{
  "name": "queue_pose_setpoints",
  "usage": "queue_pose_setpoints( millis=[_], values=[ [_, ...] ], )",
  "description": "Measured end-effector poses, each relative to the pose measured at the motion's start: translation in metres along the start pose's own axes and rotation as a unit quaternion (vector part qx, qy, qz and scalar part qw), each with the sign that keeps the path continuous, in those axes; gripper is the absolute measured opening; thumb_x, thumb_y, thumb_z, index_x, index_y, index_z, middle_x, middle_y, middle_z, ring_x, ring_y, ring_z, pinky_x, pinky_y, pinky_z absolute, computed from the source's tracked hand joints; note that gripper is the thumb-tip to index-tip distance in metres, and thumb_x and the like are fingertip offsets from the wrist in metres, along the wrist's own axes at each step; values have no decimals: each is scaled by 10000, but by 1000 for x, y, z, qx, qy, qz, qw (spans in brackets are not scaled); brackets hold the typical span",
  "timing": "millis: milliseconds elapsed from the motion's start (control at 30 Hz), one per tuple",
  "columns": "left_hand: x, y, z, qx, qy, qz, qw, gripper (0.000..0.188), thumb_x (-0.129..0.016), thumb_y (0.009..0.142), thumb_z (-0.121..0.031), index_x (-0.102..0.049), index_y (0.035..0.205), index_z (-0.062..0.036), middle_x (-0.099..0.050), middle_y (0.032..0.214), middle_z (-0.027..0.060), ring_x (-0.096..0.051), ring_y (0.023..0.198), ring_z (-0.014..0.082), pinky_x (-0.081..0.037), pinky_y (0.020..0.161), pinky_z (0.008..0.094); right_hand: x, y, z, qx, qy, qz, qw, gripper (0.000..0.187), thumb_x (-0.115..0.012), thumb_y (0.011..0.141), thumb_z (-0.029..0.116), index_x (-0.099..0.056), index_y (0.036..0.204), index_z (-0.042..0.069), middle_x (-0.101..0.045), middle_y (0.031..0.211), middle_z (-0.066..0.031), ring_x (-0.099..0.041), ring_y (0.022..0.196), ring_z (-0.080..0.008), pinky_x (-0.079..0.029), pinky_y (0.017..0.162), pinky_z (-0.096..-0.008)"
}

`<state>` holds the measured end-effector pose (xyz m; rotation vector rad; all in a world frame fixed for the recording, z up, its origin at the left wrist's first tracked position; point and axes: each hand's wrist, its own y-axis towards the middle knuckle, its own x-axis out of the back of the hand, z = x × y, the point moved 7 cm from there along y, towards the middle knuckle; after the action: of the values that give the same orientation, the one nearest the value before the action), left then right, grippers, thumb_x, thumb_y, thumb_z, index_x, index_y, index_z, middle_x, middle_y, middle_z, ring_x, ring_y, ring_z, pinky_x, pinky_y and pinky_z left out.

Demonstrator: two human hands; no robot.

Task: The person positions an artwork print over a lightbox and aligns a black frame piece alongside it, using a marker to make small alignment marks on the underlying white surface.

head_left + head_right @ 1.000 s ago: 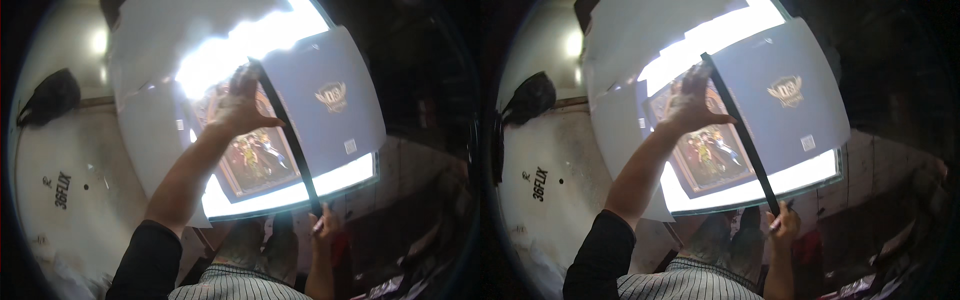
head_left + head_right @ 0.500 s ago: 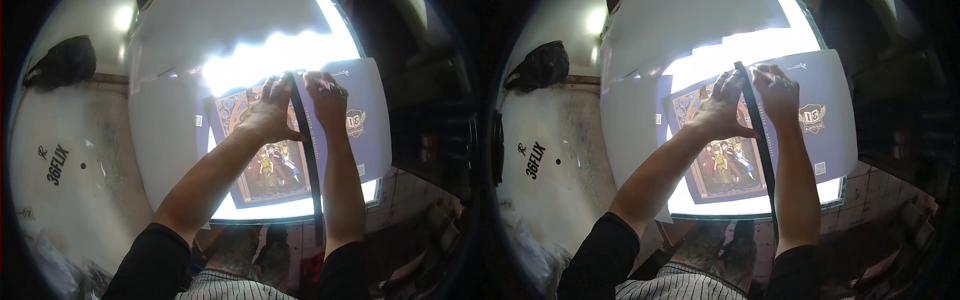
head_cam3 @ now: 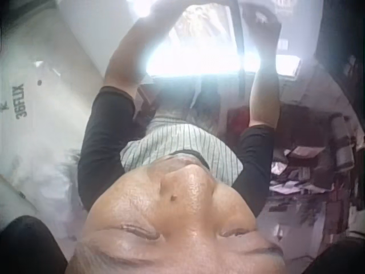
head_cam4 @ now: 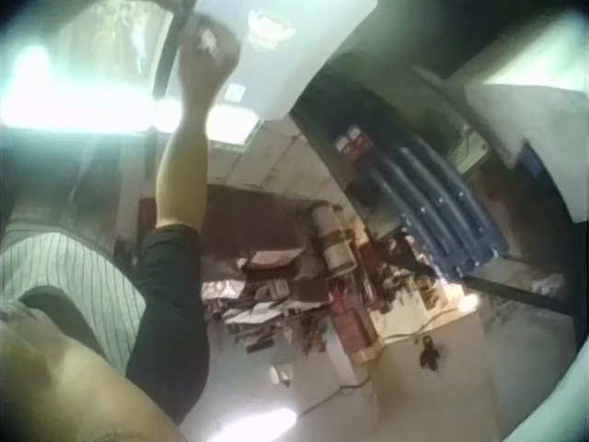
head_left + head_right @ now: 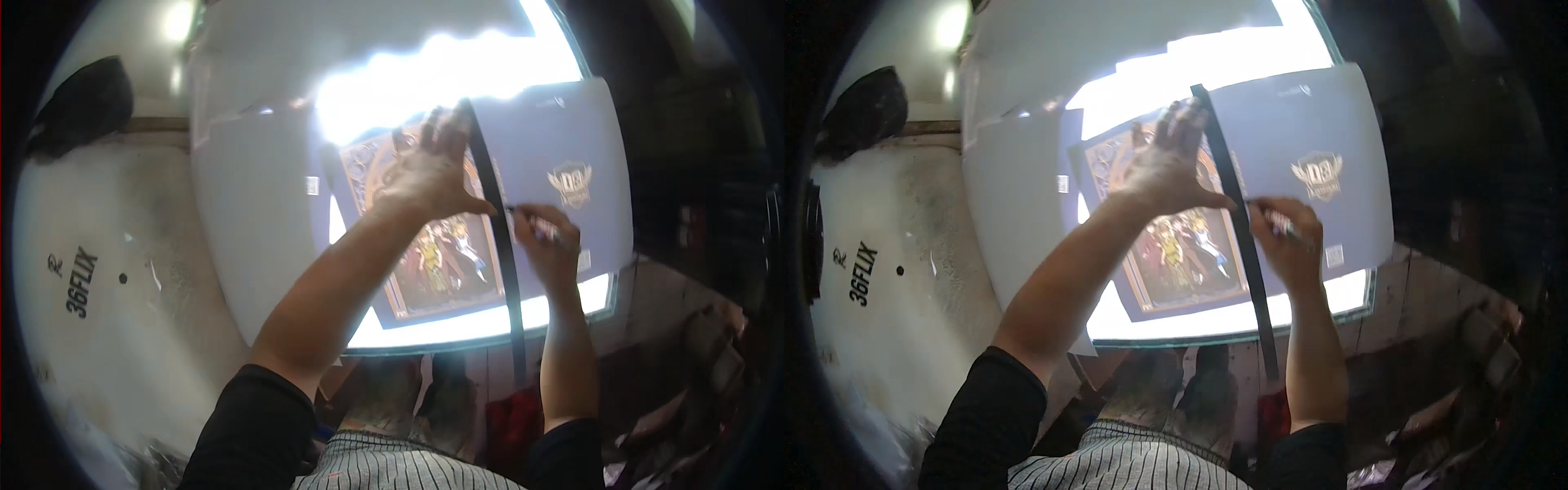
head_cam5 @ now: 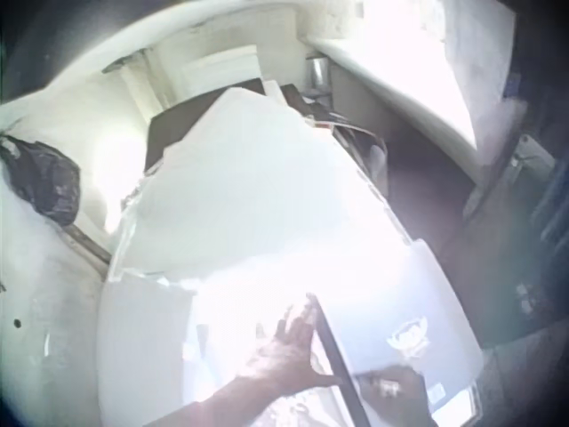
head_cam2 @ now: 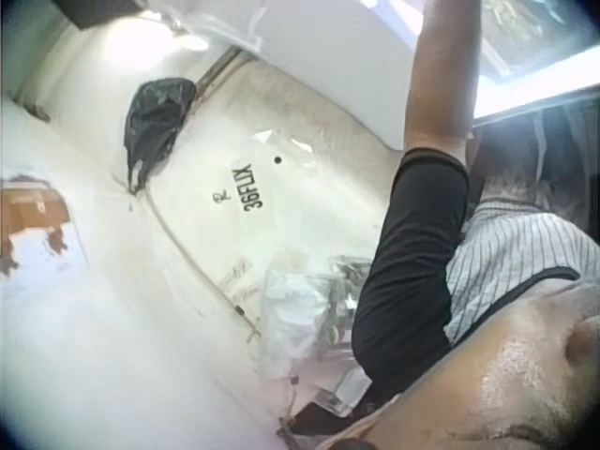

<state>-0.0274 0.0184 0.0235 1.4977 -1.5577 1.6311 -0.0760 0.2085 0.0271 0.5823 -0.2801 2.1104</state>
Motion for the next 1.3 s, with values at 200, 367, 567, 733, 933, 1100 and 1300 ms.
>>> queue_pose_setpoints(
  millis=[200, 367, 567, 733, 933, 1100, 1300],
  values=[
    [-9, 3, 2, -13, -2, -24, 1000, 1382, -749, 607, -814, -105, 1586, -81, -63, 1663, 149, 12, 1543, 328, -109, 1216, 637, 86, -202, -14, 6, -115, 108, 987, 223, -734, 830, 77, -664, 1040, 62, -673, 767, -87, -649, 675, -259, -483, 683, -392],
    [17, 5, 34, -36, -212, -92, 972, 1227, -740, 679, -775, -311, 1498, 31, -383, 1501, 273, -299, 1447, 410, -283, 1178, 520, 91, -272, -35, -214, -141, -45, 966, 288, -765, 861, 150, -622, 1081, 32, -660, 774, -131, -670, 728, -325, -508, 705, -442],
    [16, 14, 64, 53, -36, -72, 995, 1163, -783, 667, -737, -428, 1411, 83, -369, 1450, 351, -319, 1407, 440, -303, 1155, 511, 29, -267, -32, -191, -150, -41, 969, 347, -767, 880, 168, -558, 1105, 6, -651, 815, -167, -671, 681, -336, -523, 617, -420],
    [14, 16, 69, 68, -64, -69, 993, 1197, -803, 625, -749, -414, 1427, 50, -343, 1444, 353, -275, 1417, 459, -280, 1157, 539, 45, -327, -40, -270, -92, -118, 951, 261, -689, 919, 169, -532, 1053, 10, -605, 890, -160, -636, 778, -297, -500, 689, -399],
    [17, 28, 73, 65, -61, -24, 996, 1185, -820, 563, -777, -438, 1374, -2, -439, 1311, 257, -357, 1330, 423, -312, 1103, 558, 79, -365, -56, -301, -115, -175, 930, 211, -586, 984, 196, -520, 1019, -1, -524, 912, -115, -537, 809, -222, -458, 741, -360],
    [20, 28, 70, 28, -94, -58, 994, 1197, -809, 522, -813, -451, 1345, -21, -447, 1301, 234, -362, 1325, 391, -306, 1102, 538, 81, -361, -59, -314, -83, -192, 926, 171, -529, 1013, 155, -519, 1017, -16, -517, 915, -119, -518, 845, -217, -442, 781, -358],
    [26, 30, 57, 22, -70, -30, 997, 1150, -824, 544, -787, -471, 1307, -3, -488, 1267, 221, -426, 1269, 388, -343, 1079, 520, 83, -352, -55, -236, -250, -127, 930, 177, -539, 1032, 187, -540, 1005, 13, -523, 862, -69, -535, 730, -201, -470, 675, -353]
  ],
)
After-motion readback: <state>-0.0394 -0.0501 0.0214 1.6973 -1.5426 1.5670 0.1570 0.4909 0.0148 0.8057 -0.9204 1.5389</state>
